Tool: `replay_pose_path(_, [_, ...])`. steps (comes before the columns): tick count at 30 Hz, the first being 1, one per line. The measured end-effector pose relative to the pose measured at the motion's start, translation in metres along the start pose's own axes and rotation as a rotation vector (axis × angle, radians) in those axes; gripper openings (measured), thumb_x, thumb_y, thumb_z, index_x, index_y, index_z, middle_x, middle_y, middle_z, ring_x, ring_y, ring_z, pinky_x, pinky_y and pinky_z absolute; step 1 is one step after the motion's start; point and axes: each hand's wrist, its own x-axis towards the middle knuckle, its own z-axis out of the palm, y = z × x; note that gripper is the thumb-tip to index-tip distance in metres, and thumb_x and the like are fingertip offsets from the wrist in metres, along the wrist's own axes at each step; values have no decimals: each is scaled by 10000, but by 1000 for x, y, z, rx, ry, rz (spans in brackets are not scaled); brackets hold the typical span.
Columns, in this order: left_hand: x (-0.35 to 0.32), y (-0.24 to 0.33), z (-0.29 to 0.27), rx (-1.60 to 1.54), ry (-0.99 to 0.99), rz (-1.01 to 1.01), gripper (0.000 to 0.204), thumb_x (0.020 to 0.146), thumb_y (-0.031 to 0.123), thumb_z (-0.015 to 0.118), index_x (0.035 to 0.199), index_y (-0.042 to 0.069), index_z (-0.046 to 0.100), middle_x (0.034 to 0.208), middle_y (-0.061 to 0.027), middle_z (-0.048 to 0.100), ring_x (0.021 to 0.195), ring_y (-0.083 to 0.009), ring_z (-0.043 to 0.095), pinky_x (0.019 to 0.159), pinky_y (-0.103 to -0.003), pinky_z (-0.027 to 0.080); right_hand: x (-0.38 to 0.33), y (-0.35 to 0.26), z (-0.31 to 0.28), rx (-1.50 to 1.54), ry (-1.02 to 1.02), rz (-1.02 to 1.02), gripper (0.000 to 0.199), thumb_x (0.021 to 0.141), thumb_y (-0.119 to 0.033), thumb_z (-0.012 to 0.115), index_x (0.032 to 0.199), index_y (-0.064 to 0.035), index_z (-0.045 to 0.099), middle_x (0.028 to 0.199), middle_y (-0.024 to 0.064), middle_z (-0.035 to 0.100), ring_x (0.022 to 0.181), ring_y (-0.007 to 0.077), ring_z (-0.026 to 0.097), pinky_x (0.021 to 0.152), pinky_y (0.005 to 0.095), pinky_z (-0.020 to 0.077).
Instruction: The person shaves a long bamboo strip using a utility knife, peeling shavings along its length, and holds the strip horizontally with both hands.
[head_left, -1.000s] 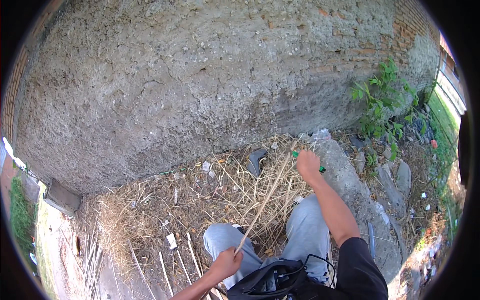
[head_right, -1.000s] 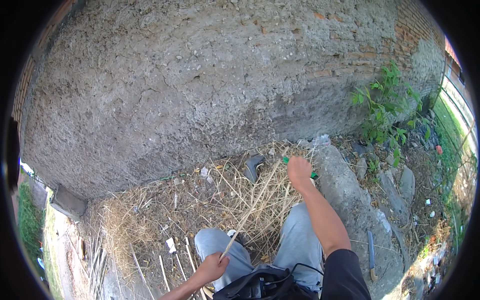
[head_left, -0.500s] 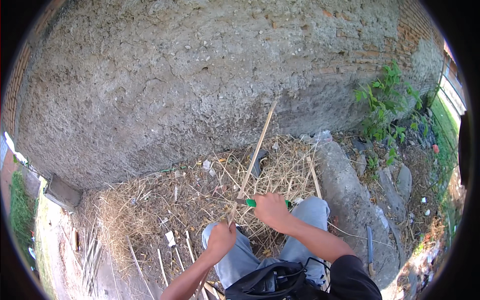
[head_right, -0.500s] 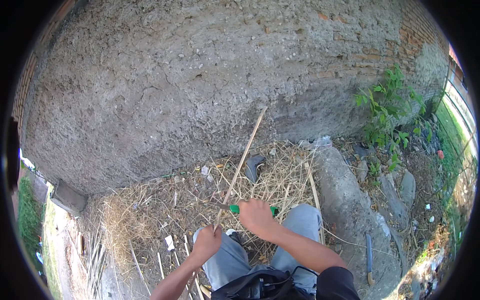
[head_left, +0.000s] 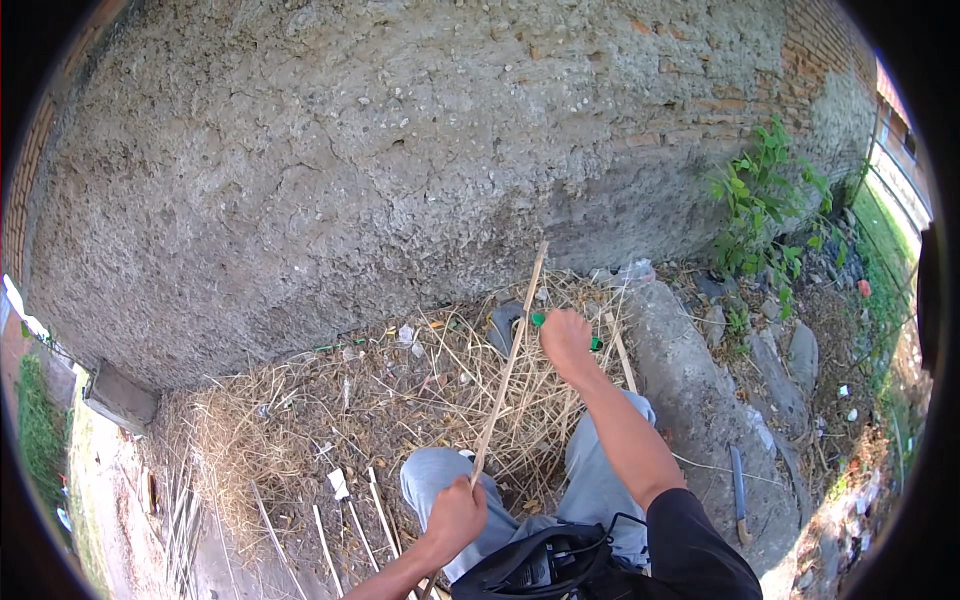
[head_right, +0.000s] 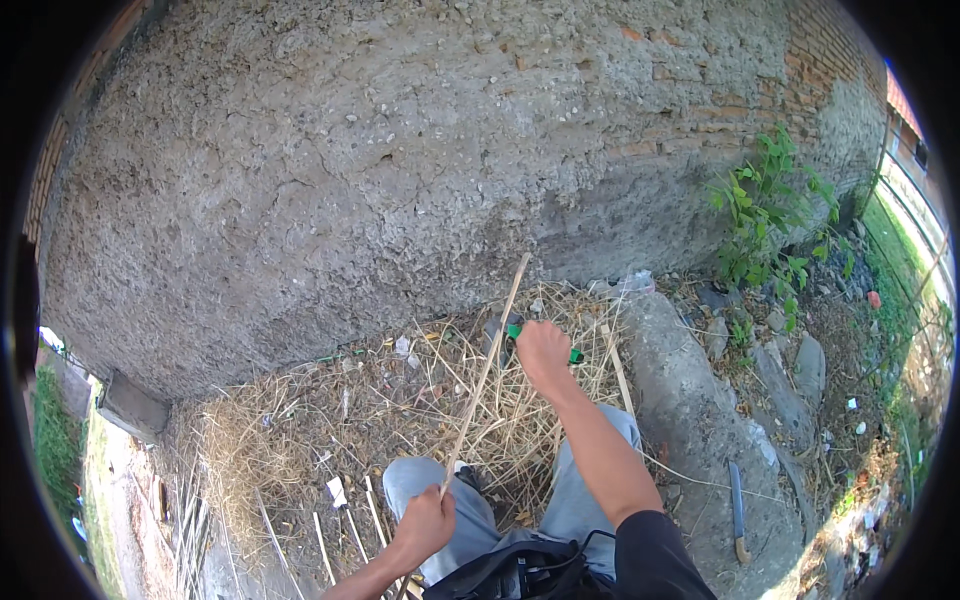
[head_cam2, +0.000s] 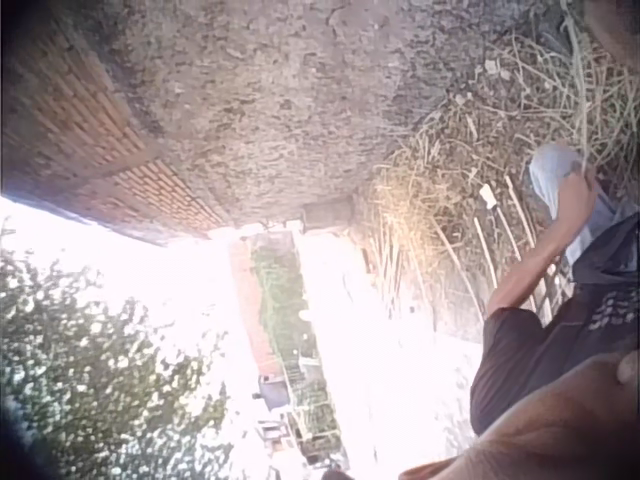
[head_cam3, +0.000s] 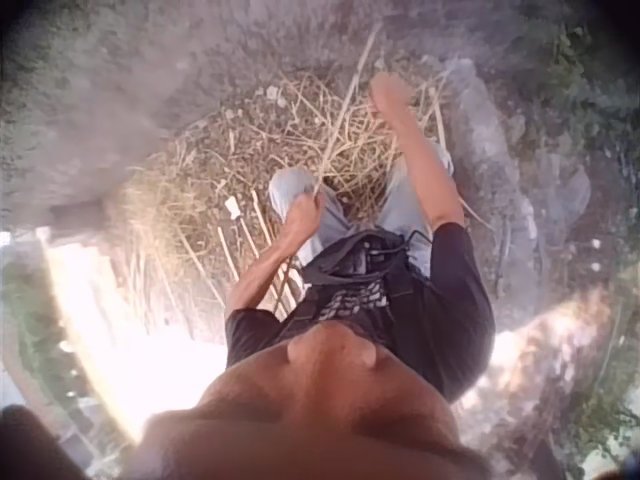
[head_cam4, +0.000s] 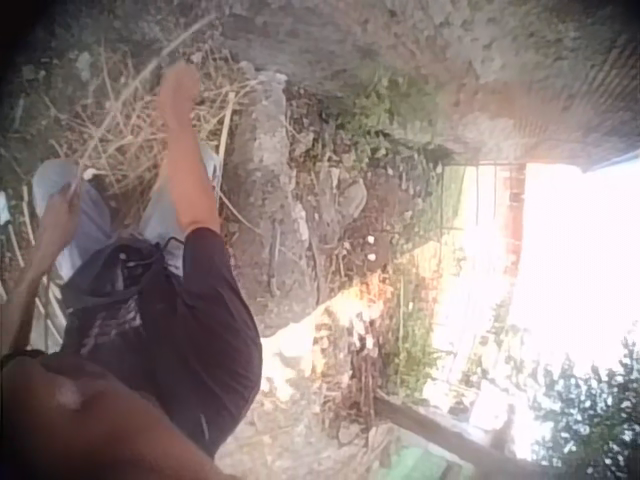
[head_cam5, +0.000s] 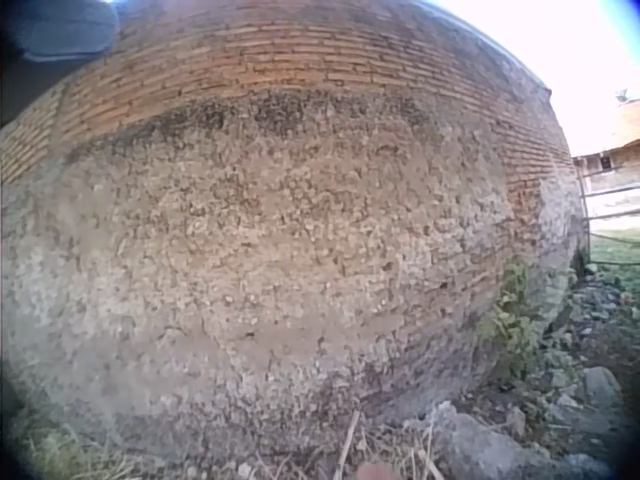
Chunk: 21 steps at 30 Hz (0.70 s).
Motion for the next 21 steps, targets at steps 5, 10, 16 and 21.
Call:
replay_pose_path(5, [-38,-19,-17,42,-82,-22,328,916,196,478,829,-114,539,671,-355,585,661,-517,609,626,-555,514,42,37,16,-103,-124,-13,193,827,-116,551,817,-14,715,853,198,692,786,359,693,648,456,552])
replay_pose_path(10, [-49,-24,-31,-40,-217,-149,363,934,234,469,840,-99,576,711,-339,598,725,-491,623,702,-529,509,51,40,49,-239,-194,-92,171,826,-126,573,812,-42,722,853,186,698,804,329,700,665,436,554])
replay_pose_path(16, [-100,-60,-63,-236,-229,-220,378,940,307,461,924,-33,626,754,-258,636,743,-410,655,691,-480,503,61,141,31,-333,-311,240,159,833,-68,601,936,-57,721,998,173,696,963,311,682,771,405,563])
replay_pose_path(21, [-42,-40,-67,-59,-230,-376,453,963,315,467,777,-84,576,618,-241,577,606,-342,610,613,-444,464,39,81,15,121,-223,381,172,765,-72,609,880,34,681,943,251,674,921,412,658,778,484,533])
